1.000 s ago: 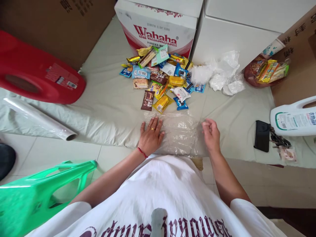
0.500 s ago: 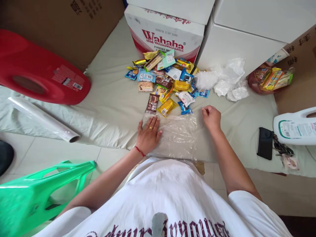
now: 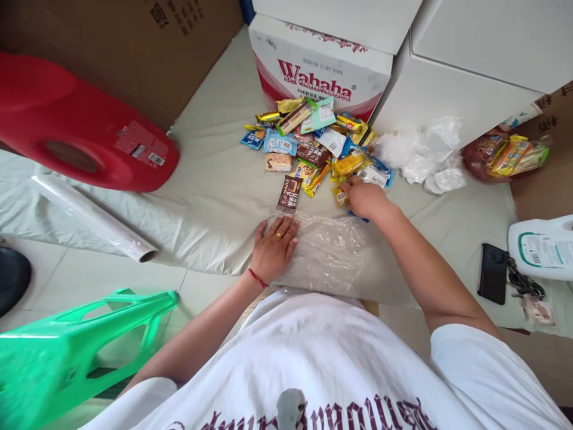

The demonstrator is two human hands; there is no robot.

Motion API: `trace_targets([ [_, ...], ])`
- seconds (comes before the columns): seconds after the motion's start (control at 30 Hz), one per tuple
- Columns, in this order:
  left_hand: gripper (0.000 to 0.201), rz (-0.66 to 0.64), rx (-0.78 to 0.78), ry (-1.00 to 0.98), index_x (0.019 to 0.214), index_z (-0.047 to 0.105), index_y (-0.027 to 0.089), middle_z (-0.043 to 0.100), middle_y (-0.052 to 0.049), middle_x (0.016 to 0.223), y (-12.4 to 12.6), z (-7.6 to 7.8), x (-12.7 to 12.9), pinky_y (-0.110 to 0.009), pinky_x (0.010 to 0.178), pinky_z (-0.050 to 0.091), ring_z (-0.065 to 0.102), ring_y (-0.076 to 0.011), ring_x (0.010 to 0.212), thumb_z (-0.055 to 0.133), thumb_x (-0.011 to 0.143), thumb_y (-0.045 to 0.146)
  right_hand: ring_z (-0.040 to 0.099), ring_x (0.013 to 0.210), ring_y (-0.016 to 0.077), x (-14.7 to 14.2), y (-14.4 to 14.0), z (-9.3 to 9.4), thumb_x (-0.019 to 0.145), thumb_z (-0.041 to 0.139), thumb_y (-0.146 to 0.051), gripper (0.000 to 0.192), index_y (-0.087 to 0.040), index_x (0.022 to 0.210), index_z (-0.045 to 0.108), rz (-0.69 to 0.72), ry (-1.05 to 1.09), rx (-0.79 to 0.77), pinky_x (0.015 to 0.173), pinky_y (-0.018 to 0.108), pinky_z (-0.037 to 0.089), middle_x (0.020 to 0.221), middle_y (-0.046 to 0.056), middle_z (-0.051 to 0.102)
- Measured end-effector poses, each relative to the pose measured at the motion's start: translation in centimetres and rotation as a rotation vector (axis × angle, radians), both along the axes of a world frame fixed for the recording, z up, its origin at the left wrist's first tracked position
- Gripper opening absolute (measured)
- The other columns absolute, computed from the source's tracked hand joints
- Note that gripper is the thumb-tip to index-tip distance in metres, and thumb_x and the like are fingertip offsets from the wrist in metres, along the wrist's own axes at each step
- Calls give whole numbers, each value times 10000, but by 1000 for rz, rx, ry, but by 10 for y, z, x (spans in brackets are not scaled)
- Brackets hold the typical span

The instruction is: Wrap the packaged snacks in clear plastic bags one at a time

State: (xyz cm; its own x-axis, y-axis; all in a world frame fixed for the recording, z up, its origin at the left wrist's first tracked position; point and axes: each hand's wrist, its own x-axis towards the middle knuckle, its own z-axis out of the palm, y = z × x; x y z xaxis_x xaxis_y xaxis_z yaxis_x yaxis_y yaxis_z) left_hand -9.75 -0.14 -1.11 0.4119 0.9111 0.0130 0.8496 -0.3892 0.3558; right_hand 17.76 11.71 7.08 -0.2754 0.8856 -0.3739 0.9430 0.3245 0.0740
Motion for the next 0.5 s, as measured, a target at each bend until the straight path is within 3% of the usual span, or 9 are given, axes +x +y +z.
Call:
trace_targets([
  [0.07, 528, 8, 9, 22, 1560, 450, 250, 420, -78, 1638, 0, -1, 1, -602, 1274, 160, 335, -267, 1549, 290, 1074, 380, 665, 978, 312, -10, 3, 7, 884, 628, -246, 643, -227, 1515, 503, 57, 17, -7, 671, 340, 422, 1389, 162, 606],
  [0.13, 541, 17, 11, 53, 1581, 416, 260, 397, -82, 1649, 0, -2, 3, -631, 1276, 120, 309, -281, 1560, 293, 1071, 393, 658, 1003, 292, -39, 10, 8, 945, 519, -196, 586, -258, 1526, 482, 189, 98, 63, 688, 330, 416, 1419, 133, 596],
  [0.2, 554, 18, 10, 80, 1597, 385, 267, 377, -83, 1659, -1, -2, 4, -674, 1266, 83, 286, -295, 1569, 283, 1071, 407, 654, 1030, 268, -76, 20, 2, 981, 424, -137, 548, -279, 1505, 497, 362, 158, 97, 713, 321, 416, 1474, 108, 559],
  [0.3, 567, 18, 8, 99, 1610, 352, 272, 357, -82, 1667, -1, -2, 5, -723, 1246, 48, 267, -305, 1575, 261, 1073, 429, 654, 1040, 249, -115, 38, -9, 1013, 381, -138, 451, -246, 1396, 594, 569, 149, 13, 725, 313, 413, 1428, 118, 579],
  [0.4, 575, 24, 9, 95, 1614, 338, 278, 352, -81, 1670, -1, -2, 5, -744, 1236, 26, 259, -308, 1578, 254, 1071, 447, 649, 1010, 269, -111, 47, -3, 1021, 408, -195, 397, -178, 1365, 604, 525, 128, 63, 735, 325, 411, 1335, 166, 603],
  [0.5, 572, 39, 12, 76, 1612, 340, 274, 339, -86, 1675, -1, -3, 7, -751, 1228, -4, 255, -305, 1579, 249, 1073, 444, 622, 1047, 314, -78, 30, 25, 1005, 500, -356, 520, -151, 1483, 484, 328, 226, 235, 767, 351, 433, 1365, 195, 566],
])
